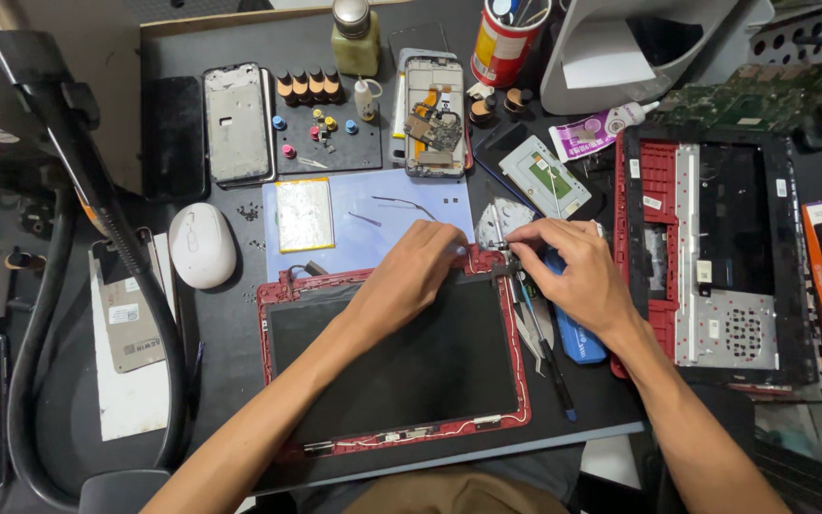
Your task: The person assembles a red laptop by securing the screen bezel to the display panel. They use a screwdriver to fasten screws into the corners of the bezel and then attach the back cover to the chassis, aligning the components and pressing them into place.
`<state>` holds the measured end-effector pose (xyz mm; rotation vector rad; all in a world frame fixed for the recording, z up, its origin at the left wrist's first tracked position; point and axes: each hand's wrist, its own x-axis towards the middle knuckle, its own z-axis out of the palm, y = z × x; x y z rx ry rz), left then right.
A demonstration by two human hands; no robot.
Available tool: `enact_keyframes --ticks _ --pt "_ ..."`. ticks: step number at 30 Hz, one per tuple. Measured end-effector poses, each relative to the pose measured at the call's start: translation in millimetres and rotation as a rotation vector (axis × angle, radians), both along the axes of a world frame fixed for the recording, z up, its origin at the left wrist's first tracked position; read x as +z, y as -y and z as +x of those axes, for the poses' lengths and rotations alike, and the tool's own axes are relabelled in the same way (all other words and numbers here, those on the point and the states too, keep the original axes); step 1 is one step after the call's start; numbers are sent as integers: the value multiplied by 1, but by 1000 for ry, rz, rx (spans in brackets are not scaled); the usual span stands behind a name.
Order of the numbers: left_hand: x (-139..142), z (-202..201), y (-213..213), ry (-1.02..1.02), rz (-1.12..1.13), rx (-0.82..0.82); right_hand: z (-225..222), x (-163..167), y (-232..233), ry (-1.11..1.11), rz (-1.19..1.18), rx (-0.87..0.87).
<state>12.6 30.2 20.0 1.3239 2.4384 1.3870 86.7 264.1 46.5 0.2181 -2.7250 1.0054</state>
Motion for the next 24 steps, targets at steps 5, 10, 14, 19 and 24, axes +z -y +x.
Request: enact_keyframes --ticks 5,10,14,19,24 --pt "2 2 -2 24 -63 10 -1 3 0 -10 21 14" --pt "2 20 6 -170 -48 -31 -10 3 -2 -20 68 60" --pt "-1 24 7 -246 -92 -20 -10 3 0 -17 56 46" --pt "-3 26 8 -235 -109 -15 -6 2 3 -14 37 26" --pt "-2 25 11 -248 -101 -26 -2 1 10 2 26 65"
